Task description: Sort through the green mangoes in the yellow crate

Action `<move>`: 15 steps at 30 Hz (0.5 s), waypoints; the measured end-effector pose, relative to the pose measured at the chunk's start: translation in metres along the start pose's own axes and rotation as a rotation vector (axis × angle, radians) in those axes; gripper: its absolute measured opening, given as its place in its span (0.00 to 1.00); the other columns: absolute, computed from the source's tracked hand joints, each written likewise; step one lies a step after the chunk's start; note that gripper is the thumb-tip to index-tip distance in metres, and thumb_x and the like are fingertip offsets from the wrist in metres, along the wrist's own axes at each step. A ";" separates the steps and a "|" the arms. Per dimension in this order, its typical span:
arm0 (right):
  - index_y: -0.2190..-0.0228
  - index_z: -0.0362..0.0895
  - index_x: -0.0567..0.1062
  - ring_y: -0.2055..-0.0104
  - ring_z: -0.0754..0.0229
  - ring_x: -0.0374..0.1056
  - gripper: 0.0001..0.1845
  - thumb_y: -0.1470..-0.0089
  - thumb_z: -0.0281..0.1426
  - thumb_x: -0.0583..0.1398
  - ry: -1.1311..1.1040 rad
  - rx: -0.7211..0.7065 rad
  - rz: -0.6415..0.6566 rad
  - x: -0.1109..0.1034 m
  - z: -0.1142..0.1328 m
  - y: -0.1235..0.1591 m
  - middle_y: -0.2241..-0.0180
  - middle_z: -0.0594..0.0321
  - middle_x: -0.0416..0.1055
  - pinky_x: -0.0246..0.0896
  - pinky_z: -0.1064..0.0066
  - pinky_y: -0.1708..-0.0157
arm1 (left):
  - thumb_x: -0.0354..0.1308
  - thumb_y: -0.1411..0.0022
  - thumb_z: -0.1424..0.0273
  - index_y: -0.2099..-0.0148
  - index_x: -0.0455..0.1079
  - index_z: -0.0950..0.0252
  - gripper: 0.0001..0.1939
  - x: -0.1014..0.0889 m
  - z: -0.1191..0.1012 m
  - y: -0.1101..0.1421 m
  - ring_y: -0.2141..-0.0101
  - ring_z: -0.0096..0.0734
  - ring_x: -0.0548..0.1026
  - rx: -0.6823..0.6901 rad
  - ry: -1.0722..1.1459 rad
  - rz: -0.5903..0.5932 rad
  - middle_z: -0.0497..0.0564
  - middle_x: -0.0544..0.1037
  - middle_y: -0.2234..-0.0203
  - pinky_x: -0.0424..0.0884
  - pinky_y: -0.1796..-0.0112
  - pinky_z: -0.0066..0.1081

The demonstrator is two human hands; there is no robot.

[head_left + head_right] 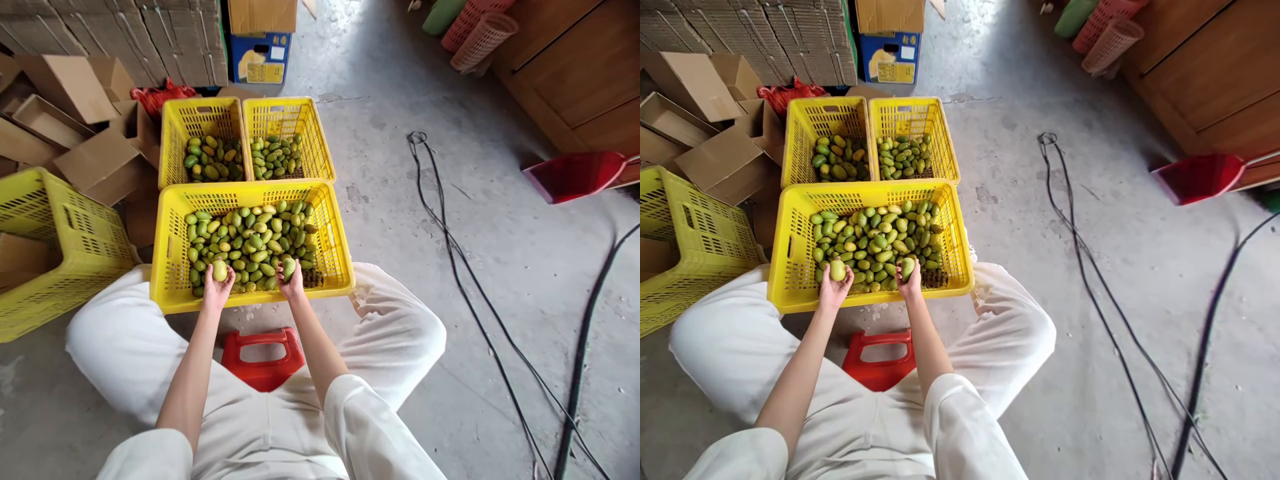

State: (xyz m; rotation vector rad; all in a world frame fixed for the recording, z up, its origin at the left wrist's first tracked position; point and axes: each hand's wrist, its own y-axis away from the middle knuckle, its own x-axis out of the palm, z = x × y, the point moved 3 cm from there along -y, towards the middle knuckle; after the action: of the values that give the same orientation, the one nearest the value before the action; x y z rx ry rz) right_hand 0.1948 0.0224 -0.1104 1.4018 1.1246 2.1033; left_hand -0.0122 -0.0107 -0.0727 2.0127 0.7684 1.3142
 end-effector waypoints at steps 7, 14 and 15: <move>0.69 0.44 0.72 0.72 0.65 0.74 0.10 0.37 0.35 0.58 0.061 -0.036 0.134 0.006 0.000 0.006 0.65 0.61 0.79 0.53 0.82 0.89 | 0.52 0.28 0.60 0.60 0.73 0.68 0.17 0.001 0.004 0.000 0.78 0.18 0.65 0.019 -0.021 0.041 0.52 0.76 0.70 0.67 0.76 0.20; 0.67 0.44 0.75 0.70 0.63 0.76 0.02 0.42 0.30 0.63 0.081 -0.039 0.081 0.003 -0.003 0.009 0.74 0.66 0.77 0.67 0.79 0.79 | 0.57 0.38 0.44 0.70 0.70 0.66 0.27 -0.007 0.004 -0.005 0.81 0.18 0.61 -0.016 -0.085 0.094 0.48 0.69 0.78 0.64 0.79 0.22; 0.69 0.44 0.74 0.71 0.63 0.76 0.04 0.42 0.30 0.64 0.070 -0.037 0.060 0.003 -0.004 0.009 0.74 0.66 0.77 0.69 0.77 0.77 | 0.57 0.39 0.43 0.69 0.70 0.66 0.28 -0.007 0.002 -0.005 0.81 0.19 0.62 -0.004 -0.063 0.096 0.47 0.67 0.78 0.65 0.79 0.22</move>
State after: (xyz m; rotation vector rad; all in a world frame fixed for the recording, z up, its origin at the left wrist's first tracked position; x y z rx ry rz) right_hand 0.1912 0.0176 -0.1024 1.3712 1.0773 2.2190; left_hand -0.0133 -0.0133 -0.0816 2.1000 0.6474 1.2972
